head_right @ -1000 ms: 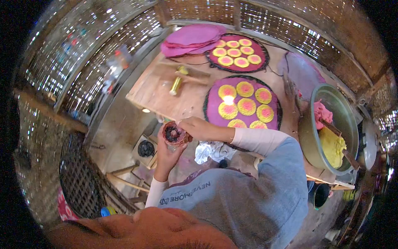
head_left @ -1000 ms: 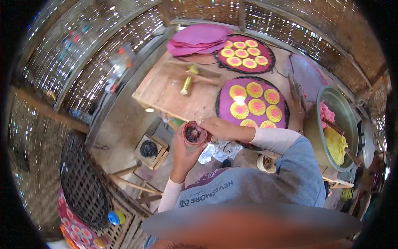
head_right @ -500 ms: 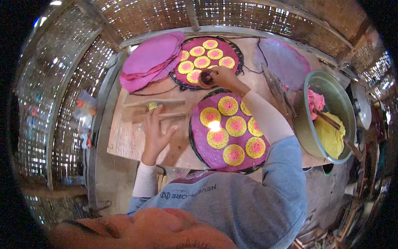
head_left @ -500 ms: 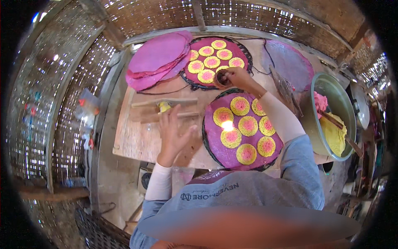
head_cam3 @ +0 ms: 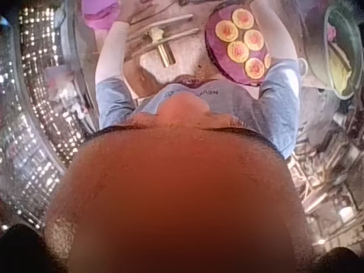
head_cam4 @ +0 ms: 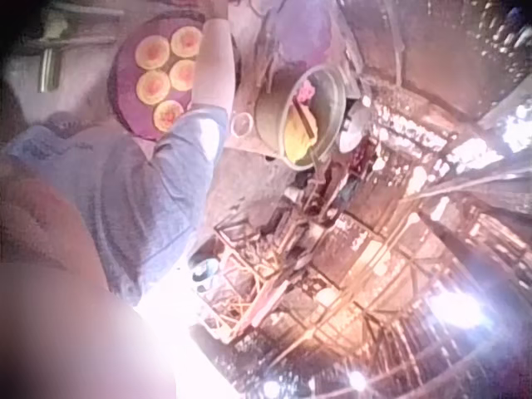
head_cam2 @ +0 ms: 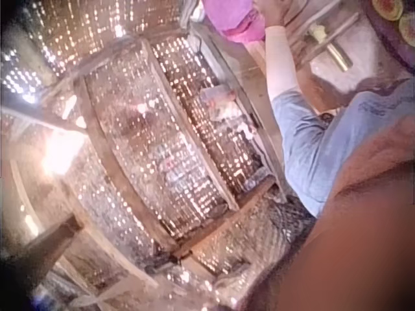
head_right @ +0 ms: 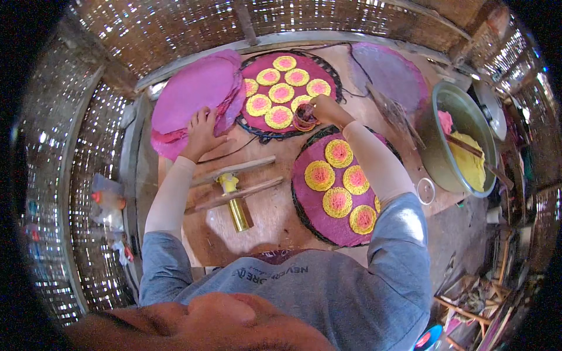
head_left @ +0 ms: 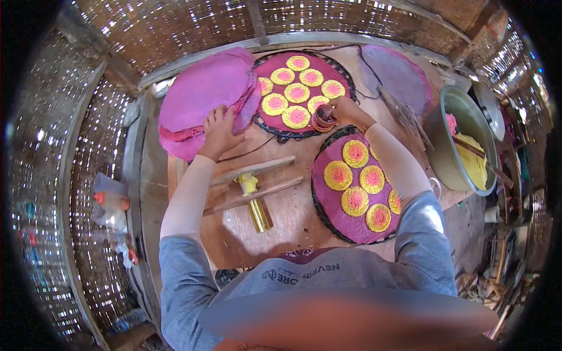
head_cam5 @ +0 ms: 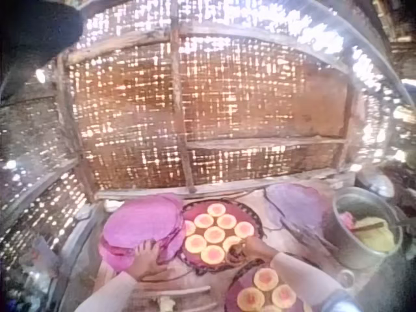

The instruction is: The person uses a wooden press to shape yellow dough into circular patterns on a purple mat. They then use a small tool to add pink dough centers to the yellow circles. The person repeats this process to create multiple decorative cake-like items.

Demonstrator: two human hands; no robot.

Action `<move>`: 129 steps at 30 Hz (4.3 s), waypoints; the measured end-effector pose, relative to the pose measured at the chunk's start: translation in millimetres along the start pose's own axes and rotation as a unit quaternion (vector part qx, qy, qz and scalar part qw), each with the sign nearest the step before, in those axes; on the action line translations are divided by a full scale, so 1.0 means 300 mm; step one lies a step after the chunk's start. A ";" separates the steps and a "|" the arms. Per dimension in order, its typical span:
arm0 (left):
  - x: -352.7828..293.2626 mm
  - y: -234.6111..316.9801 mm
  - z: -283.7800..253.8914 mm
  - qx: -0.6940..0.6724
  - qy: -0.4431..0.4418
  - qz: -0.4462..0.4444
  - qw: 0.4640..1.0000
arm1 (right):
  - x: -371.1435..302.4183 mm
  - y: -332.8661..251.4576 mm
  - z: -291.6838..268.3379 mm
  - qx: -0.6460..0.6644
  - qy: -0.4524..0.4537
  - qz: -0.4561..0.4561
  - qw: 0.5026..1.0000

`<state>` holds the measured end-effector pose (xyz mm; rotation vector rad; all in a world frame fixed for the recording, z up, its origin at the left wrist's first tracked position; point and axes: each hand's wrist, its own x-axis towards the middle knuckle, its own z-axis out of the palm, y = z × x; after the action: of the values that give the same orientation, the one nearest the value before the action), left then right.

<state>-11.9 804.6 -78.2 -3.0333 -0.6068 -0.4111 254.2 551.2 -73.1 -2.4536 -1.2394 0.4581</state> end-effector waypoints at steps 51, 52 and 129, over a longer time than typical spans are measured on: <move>-0.027 -0.243 0.145 -0.060 0.078 -0.004 0.995 | 0.912 -0.167 0.160 0.068 0.295 0.105 0.947; -0.031 -0.242 0.143 -0.053 0.075 -0.009 0.996 | 0.899 -0.183 0.157 0.076 0.290 0.108 0.948; -0.089 -0.143 -0.055 -0.103 0.180 0.150 0.967 | -0.262 0.262 -0.317 -0.208 0.127 0.047 0.969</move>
<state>-56.1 833.0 -70.3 -3.0406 -0.0843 -1.0319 306.4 427.8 -14.3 -2.8127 -1.2091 -0.1116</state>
